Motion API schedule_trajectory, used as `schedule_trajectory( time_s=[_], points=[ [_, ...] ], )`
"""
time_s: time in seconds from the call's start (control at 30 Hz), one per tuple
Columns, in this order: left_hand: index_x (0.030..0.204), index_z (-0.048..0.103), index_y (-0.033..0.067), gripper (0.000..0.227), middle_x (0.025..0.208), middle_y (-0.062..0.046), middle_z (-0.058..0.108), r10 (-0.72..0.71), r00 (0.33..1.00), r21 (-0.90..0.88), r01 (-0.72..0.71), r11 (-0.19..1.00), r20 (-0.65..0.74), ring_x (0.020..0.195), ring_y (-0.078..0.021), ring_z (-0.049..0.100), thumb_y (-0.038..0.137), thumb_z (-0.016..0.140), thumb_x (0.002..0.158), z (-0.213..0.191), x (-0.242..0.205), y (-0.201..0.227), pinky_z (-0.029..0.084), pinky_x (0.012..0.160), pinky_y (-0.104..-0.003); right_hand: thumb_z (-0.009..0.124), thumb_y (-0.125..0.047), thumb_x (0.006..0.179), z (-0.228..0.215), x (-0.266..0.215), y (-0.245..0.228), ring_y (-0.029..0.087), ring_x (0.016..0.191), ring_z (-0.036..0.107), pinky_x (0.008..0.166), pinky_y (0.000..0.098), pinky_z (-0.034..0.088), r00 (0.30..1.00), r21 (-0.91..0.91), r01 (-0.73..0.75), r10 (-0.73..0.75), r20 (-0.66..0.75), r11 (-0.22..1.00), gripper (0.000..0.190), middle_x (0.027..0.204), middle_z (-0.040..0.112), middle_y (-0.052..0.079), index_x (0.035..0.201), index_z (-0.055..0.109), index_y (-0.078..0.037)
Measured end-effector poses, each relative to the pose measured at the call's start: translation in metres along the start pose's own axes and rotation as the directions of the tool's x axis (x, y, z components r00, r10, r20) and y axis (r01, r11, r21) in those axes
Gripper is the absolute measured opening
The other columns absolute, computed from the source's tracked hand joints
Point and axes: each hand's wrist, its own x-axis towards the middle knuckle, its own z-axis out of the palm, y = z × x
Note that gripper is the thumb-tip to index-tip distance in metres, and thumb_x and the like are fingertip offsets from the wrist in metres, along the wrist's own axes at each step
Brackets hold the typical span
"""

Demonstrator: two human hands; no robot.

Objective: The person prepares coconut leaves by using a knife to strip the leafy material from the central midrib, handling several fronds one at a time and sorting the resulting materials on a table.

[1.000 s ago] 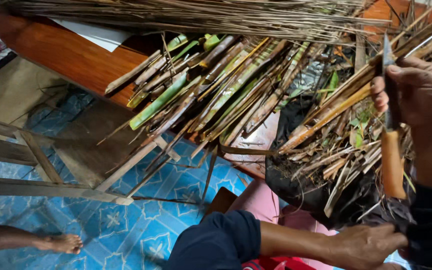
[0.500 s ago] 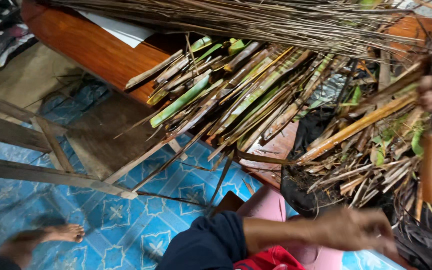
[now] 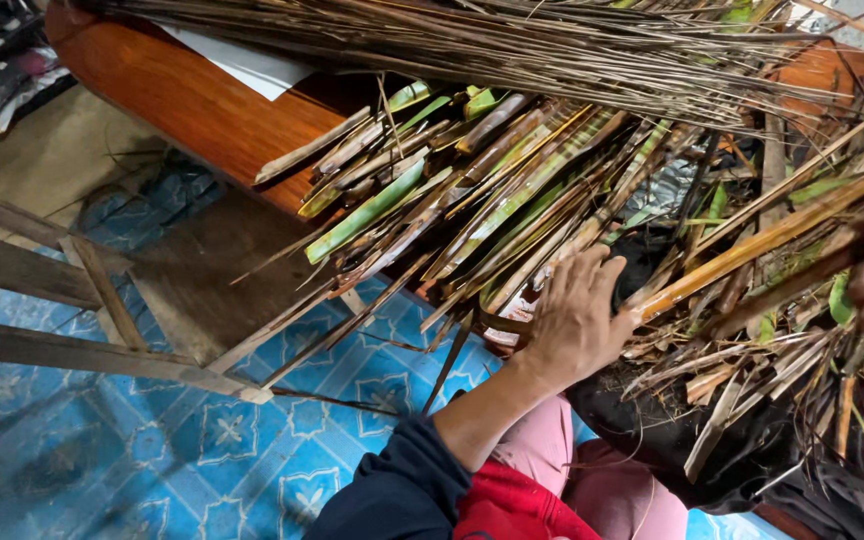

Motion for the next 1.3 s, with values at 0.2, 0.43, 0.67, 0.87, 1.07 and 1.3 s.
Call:
schedule_trajectory(
  time_s=[0.2, 0.43, 0.67, 0.87, 1.07, 1.3],
  points=[
    [0.132, 0.054, 0.0001, 0.036, 0.141, -0.023, 0.057, 0.195, 0.948, -0.004, -0.203, 0.979, -0.250, 0.136, -0.0419, 0.055, 0.016, 0.052, 0.100, -0.027, -0.024, 0.004, 0.049, 0.116, -0.053, 0.059, -0.027, 0.103, 0.209, 0.058, 0.114, 0.018, 0.047, 0.055, 0.036, 0.0309, 0.046, 0.769, -0.644, 0.304, -0.579, -0.269, 0.702, 0.041, 0.072, 0.066, 0.008, 0.138, 0.056, -0.005],
    [0.124, 0.058, 0.0025, 0.027, 0.137, -0.021, 0.059, 0.298, 0.931, -0.010, -0.307, 0.952, -0.211, 0.136, -0.0461, 0.054, 0.020, 0.047, 0.107, -0.035, -0.030, 0.007, 0.045, 0.115, -0.054, 0.073, -0.024, 0.090, 0.179, 0.074, 0.135, 0.019, 0.045, 0.053, 0.032, 0.0282, 0.042, 0.738, -0.481, 0.472, -0.630, -0.242, 0.739, 0.030, 0.071, 0.063, 0.012, 0.083, 0.049, -0.008],
    [0.123, 0.064, 0.0024, 0.031, 0.134, -0.020, 0.060, 0.277, 0.950, 0.042, -0.274, 0.961, -0.147, 0.134, -0.0489, 0.051, 0.024, 0.050, 0.105, -0.019, -0.032, 0.000, 0.042, 0.115, -0.056, 0.072, -0.023, 0.085, 0.192, 0.076, 0.147, 0.020, 0.033, 0.047, 0.026, 0.0280, 0.034, 0.707, -0.390, 0.403, -0.552, -0.442, 0.828, 0.025, 0.064, 0.064, 0.012, 0.093, 0.051, -0.013],
    [0.111, 0.070, 0.0095, 0.035, 0.124, -0.012, 0.068, 0.367, 0.874, 0.176, -0.325, 0.929, -0.319, 0.122, -0.0389, 0.064, 0.036, 0.048, 0.105, -0.012, -0.026, 0.002, 0.046, 0.106, -0.049, 0.065, -0.016, 0.088, 0.215, 0.100, 0.158, 0.033, 0.028, 0.055, 0.024, 0.0355, 0.044, 0.709, -0.374, 0.543, -0.649, -0.275, 0.752, 0.021, 0.052, 0.055, 0.024, 0.100, 0.061, 0.001],
    [0.112, 0.069, 0.0074, 0.035, 0.123, -0.012, 0.069, 0.370, 0.888, 0.200, -0.324, 0.925, -0.274, 0.119, -0.0397, 0.066, 0.036, 0.050, 0.105, -0.012, -0.023, 0.004, 0.050, 0.103, -0.048, 0.062, -0.009, 0.089, 0.194, 0.117, 0.169, 0.036, 0.031, 0.060, 0.026, 0.0398, 0.049, 0.705, -0.342, 0.570, -0.658, -0.264, 0.747, 0.018, 0.055, 0.058, 0.030, 0.102, 0.060, 0.004],
    [0.112, 0.070, 0.0045, 0.035, 0.122, -0.016, 0.070, 0.396, 0.877, 0.166, -0.363, 0.917, -0.273, 0.118, -0.0429, 0.066, 0.037, 0.060, 0.100, -0.018, -0.017, 0.007, 0.051, 0.103, -0.051, 0.063, -0.003, 0.089, 0.229, 0.122, 0.171, 0.037, 0.035, 0.062, 0.028, 0.0420, 0.050, 0.681, -0.318, 0.571, -0.653, -0.332, 0.757, 0.011, 0.058, 0.059, 0.033, 0.082, 0.055, -0.001]
  ],
)
